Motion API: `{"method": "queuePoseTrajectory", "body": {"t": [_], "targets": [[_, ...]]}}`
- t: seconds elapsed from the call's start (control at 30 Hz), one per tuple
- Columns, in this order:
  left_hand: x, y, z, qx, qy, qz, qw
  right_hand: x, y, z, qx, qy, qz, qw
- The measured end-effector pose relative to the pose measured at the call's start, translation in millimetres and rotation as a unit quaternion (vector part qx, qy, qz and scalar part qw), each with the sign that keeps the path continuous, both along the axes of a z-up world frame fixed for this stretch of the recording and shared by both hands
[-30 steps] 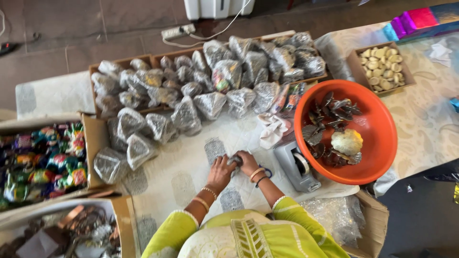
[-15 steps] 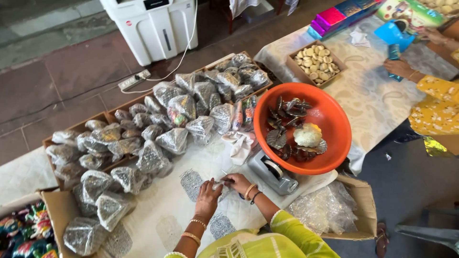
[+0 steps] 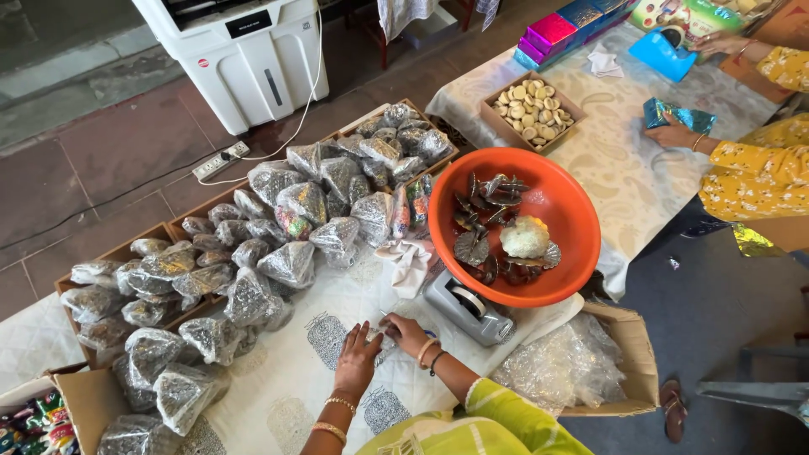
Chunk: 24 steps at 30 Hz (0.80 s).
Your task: The person wraps colorful decorative figurines in bubble wrap at a work table, folding the plastic around each item and sealing it with tape from a tape dispenser, placing the wrapped pieces into cardboard boxes alongside other already wrapped items.
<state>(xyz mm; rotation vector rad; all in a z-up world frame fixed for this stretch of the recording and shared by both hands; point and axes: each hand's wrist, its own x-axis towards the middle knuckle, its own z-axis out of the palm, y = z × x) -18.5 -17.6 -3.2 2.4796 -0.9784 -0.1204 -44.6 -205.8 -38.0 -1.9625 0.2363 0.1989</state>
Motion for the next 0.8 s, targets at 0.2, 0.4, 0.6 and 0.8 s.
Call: {"method": "queuePoseTrajectory", "body": {"t": [0.2,0.4,0.6,0.8], "targets": [[-2,-2,1,0.009,0.006,0.007,1.0,-3,-8,-2,0.106,0.027,0.01,0.994],[-5,-3,10,0.031,0.01,0.014,0.999,9,7,-27,-0.114,-0.09,0.037,0.989],[-2,-6,9,0.022,0.011,0.02,1.0,-2,16,-1,-0.11,-0.097,0.005,0.989],[-3,-5,9,0.005,0.034,0.024,0.999,-22,10,44,-0.163,-0.243,-0.006,0.956]]}}
